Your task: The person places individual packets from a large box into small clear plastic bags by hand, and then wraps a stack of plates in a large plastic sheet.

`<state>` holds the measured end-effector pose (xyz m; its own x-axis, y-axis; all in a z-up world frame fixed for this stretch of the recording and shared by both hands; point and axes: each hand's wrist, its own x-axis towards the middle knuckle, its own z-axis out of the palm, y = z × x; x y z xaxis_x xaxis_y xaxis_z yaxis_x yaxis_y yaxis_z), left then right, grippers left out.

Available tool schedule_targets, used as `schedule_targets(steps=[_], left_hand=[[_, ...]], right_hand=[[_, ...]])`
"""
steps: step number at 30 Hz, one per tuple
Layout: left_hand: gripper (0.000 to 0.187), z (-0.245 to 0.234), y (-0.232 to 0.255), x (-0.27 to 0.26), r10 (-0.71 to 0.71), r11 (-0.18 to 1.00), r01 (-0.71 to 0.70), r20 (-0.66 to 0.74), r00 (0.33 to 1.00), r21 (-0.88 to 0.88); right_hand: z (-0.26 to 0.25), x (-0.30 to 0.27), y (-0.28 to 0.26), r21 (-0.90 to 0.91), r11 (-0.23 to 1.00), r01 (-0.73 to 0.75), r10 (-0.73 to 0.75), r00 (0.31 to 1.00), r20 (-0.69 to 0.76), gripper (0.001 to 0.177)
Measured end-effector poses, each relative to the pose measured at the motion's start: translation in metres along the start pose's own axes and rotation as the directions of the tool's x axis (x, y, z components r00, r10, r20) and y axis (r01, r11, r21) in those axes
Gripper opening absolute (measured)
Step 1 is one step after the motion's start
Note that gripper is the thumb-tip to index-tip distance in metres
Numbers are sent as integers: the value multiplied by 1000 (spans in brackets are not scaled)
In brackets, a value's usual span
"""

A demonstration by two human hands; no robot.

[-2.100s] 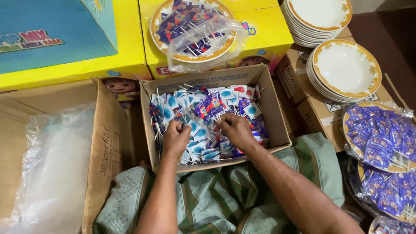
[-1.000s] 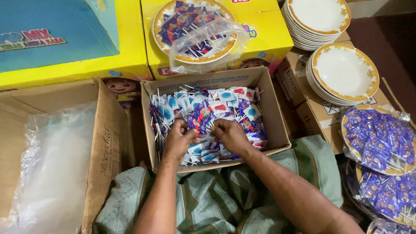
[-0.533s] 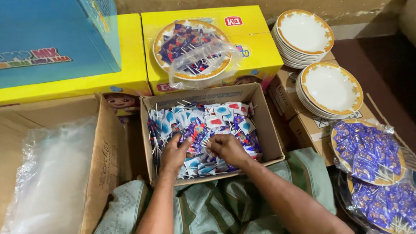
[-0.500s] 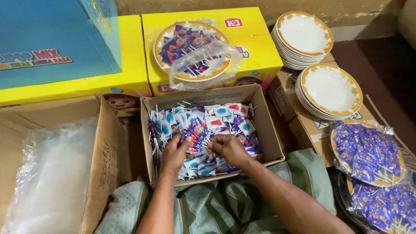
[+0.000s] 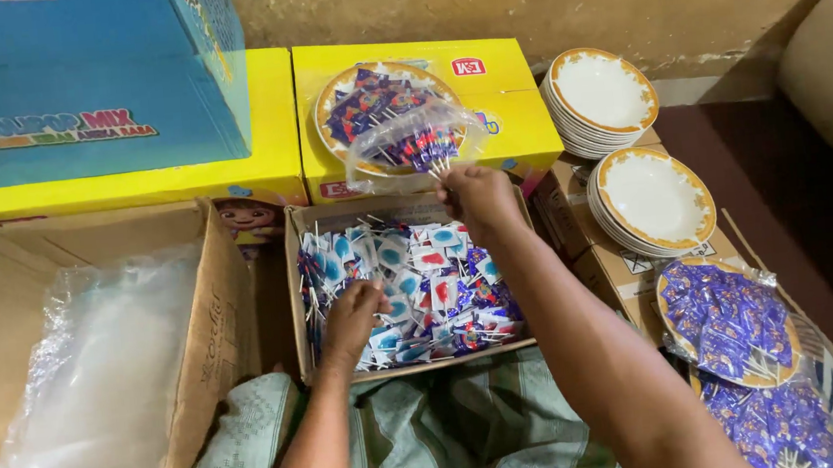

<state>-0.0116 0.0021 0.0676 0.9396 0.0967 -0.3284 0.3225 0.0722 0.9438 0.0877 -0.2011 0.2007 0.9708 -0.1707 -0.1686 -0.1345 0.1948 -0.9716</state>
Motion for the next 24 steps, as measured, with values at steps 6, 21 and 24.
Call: schedule_targets(steps=[6,21,24], left_hand=[[44,-4,-21,21,-31,756,-27,77,997,654],[44,4,9,-6,61,758,-189,220,974,625],[45,7,4,0,89,752,-221,236,968,621]], right_hand=[[38,64,-1,-75,996,43,-48,996,-72,19],[58,77,-14,150,987,-50,69,990,-124,9],[59,74,-13,135,991,-3,23,989,-144,9]])
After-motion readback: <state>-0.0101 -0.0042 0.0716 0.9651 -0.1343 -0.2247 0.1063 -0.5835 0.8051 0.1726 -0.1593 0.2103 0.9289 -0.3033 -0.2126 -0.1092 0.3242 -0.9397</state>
